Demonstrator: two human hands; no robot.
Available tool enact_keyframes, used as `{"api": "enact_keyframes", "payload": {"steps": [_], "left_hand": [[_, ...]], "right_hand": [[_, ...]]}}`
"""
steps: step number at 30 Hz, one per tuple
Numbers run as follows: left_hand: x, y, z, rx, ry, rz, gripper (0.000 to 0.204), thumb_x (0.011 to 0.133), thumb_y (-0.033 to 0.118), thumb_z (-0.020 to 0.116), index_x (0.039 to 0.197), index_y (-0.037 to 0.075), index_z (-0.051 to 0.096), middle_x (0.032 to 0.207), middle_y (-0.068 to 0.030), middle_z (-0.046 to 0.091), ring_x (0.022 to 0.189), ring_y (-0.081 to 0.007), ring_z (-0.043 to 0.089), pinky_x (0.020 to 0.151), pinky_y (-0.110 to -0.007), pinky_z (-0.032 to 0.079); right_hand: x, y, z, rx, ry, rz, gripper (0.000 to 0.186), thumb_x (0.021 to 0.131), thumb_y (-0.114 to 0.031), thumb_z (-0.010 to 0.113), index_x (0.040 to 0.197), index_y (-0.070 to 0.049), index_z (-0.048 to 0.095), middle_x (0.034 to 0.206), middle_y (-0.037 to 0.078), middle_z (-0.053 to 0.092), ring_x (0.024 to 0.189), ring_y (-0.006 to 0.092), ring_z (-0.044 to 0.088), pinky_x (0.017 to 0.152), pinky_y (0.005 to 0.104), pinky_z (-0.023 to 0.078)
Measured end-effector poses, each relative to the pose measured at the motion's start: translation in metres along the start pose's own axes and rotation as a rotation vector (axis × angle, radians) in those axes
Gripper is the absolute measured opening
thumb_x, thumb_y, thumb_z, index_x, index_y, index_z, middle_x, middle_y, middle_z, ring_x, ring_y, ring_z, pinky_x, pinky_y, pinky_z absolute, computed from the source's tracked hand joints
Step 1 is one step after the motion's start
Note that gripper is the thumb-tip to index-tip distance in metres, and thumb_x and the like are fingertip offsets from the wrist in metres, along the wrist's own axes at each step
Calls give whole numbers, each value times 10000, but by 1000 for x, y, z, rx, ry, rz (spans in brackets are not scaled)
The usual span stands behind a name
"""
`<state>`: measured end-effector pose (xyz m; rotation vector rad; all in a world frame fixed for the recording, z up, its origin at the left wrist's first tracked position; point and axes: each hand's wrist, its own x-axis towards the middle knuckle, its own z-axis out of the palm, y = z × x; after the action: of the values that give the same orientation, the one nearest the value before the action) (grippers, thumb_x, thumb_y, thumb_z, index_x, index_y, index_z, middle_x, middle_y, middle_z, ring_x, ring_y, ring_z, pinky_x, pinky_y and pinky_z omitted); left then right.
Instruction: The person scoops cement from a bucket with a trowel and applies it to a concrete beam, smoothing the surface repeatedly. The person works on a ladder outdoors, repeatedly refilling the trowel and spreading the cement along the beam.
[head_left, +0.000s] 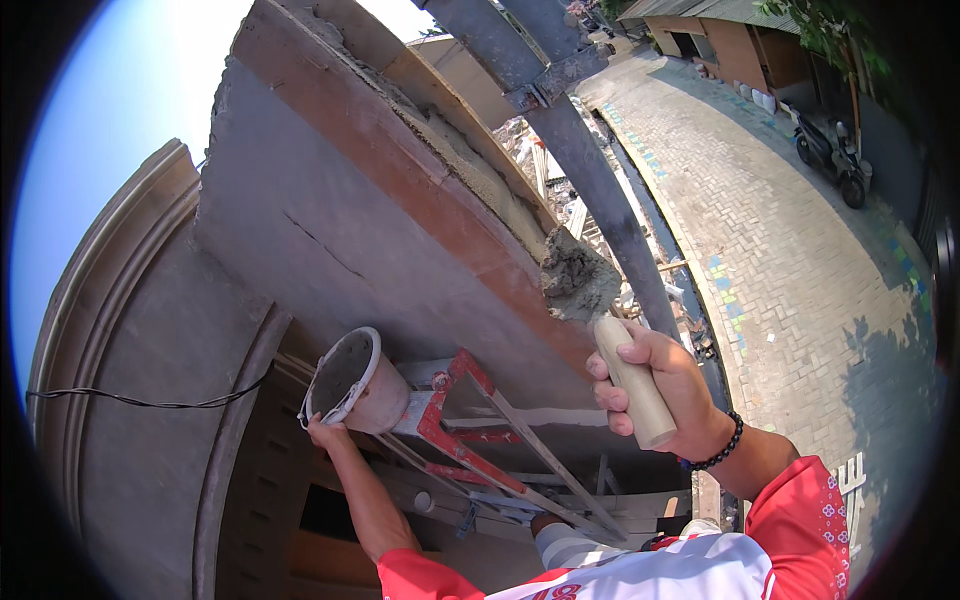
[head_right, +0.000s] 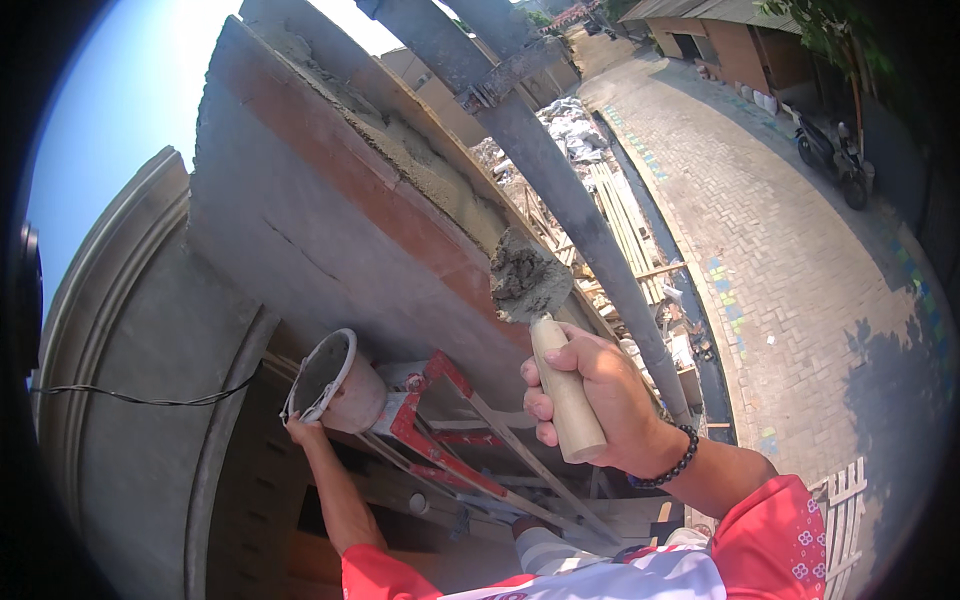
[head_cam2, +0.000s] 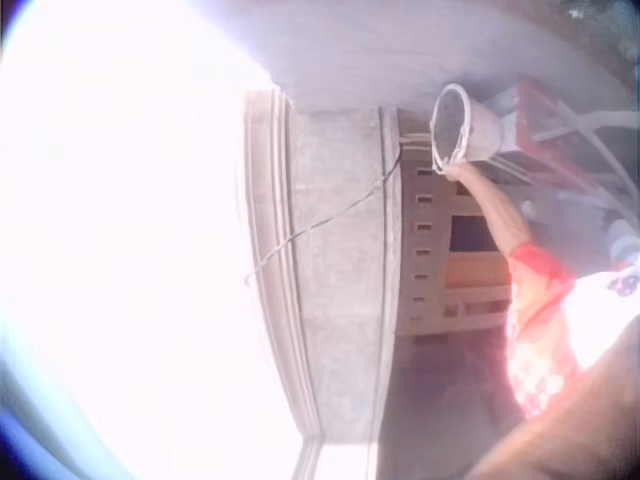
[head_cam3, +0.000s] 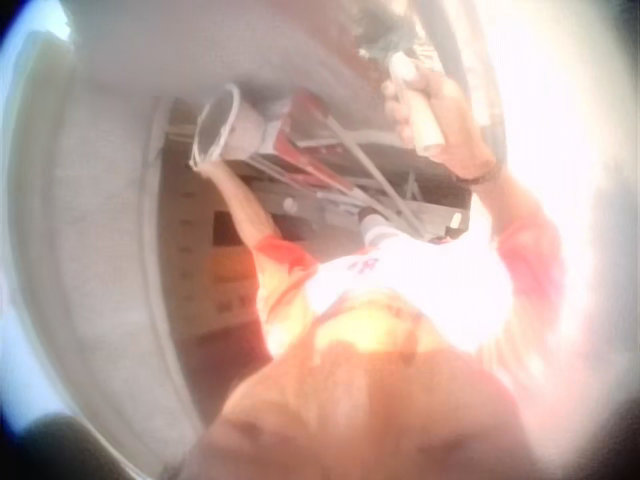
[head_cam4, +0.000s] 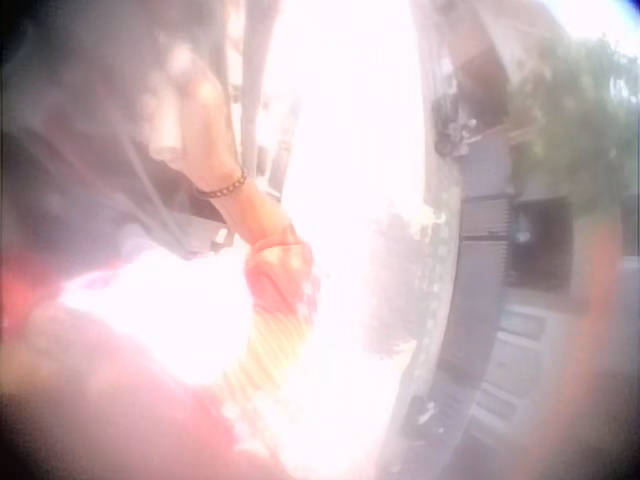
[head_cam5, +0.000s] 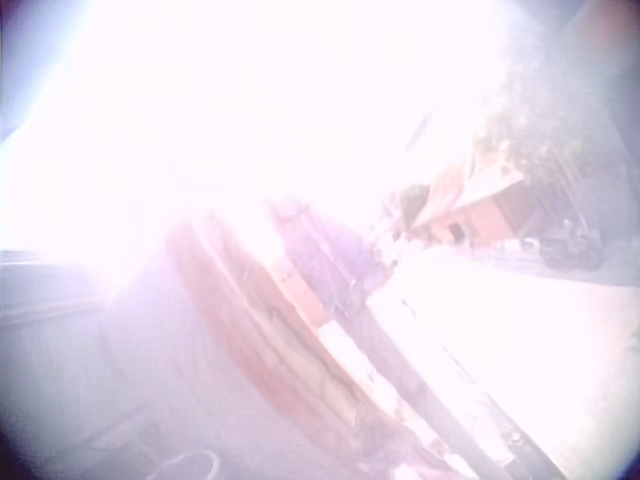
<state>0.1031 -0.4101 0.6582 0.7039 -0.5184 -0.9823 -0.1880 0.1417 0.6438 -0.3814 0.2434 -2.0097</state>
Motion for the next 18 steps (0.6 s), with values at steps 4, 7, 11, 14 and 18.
{"api": "enact_keyframes", "payload": {"steps": [4,7,11,14,18], "left_hand": [[-2,0,3,131,-42,-28,418,803,70,600,1156,-151,560,1168,-249,599,1016,-378,633,858,-491,545],[-12,4,4,341,-55,27,424,848,164,641,1145,-131,580,1141,-217,633,967,-326,657,840,-435,555],[3,10,-5,423,-175,56,418,879,235,667,1138,-88,609,1119,-175,655,928,-287,668,795,-405,564],[10,12,-4,374,-231,20,393,889,246,669,1129,-62,622,1095,-156,664,909,-275,669,776,-399,564],[8,9,-3,351,-240,25,362,896,238,662,1103,-57,633,1055,-147,675,877,-268,671,783,-400,553]], "right_hand": [[26,-12,21,44,-83,-56,277,916,-148,485,1165,-89,378,936,102,510,668,173,543,467,325,526],[49,-23,38,61,-102,-78,277,929,-157,481,1167,-93,355,949,101,509,688,173,547,471,325,537],[81,-27,59,70,-140,-128,257,937,-169,493,1136,-67,366,942,91,506,710,168,553,485,319,536],[103,-28,73,83,-205,-193,233,938,-178,509,1103,-64,390,938,89,505,720,165,557,500,310,537],[128,-33,90,149,-259,-236,211,932,-171,538,1061,-66,409,931,81,504,708,159,562,503,309,533]]}}
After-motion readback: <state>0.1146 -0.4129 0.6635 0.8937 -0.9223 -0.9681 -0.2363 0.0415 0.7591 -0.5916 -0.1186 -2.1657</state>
